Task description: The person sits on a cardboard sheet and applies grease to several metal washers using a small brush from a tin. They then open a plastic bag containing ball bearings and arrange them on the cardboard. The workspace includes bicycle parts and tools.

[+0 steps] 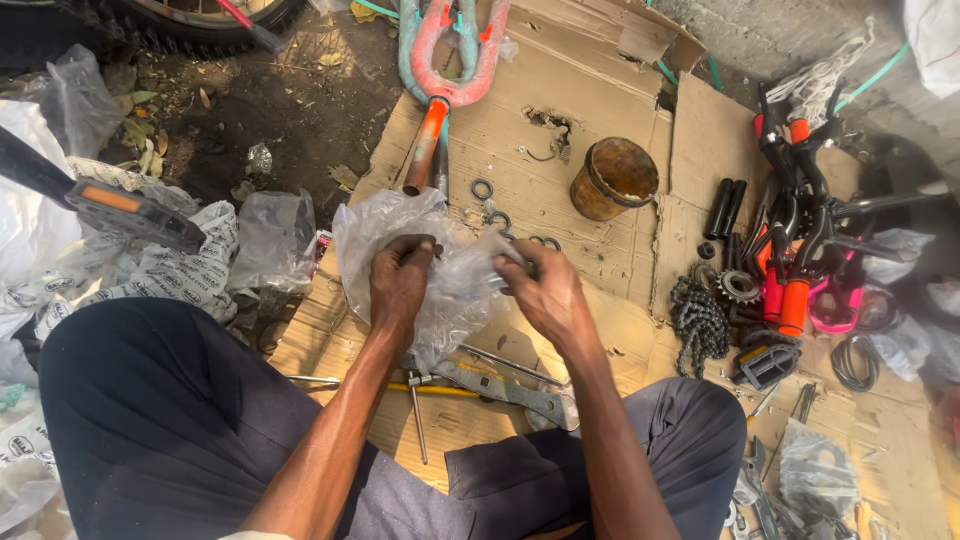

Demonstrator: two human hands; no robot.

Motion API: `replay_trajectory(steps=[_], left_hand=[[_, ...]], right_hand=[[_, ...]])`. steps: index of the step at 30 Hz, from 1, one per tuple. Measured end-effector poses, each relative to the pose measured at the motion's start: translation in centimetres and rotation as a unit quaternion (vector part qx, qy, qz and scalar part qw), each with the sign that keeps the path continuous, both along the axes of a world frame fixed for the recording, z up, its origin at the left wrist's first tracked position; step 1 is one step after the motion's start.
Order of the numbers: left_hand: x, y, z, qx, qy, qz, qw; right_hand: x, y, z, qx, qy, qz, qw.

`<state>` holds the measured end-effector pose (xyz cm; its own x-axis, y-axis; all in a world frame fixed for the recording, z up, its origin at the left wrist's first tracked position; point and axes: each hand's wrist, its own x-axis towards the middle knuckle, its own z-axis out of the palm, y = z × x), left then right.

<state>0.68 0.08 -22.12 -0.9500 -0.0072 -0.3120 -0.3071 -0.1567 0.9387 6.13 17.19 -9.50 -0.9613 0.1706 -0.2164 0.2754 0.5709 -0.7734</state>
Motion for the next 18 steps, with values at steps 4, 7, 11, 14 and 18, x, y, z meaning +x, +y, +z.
replay_trajectory(steps=[4, 7, 11, 14, 18], left_hand=[[0.2, -0.1, 0.5, 0.117, -0.053, 0.027, 0.991], [0.3, 0.1, 0.4, 0.049, 0.008, 0.042, 0.998], [0.3, -0.1, 0.7, -0.105, 0.134, 0.033, 0.985], [-0.1, -1.5, 1.9, -0.157, 0.104, 0.026, 0.982], [-1.4, -4.5, 4.7, -0.129, 0.132, -0.163, 0.969]], right_hand=[[-1.0, -2.2, -0.7, -0.032, -0.022, -0.008, 0.999], [-1.2, -3.9, -0.6, 0.004, 0.015, 0.034, 0.999], [-1.5, -5.7, 0.5, 0.036, 0.027, 0.029, 0.999], [-1.7, -6.1, 1.7, 0.036, 0.019, 0.031, 0.999], [-2.1, -6.0, 2.6, 0.016, 0.037, 0.04, 0.998]])
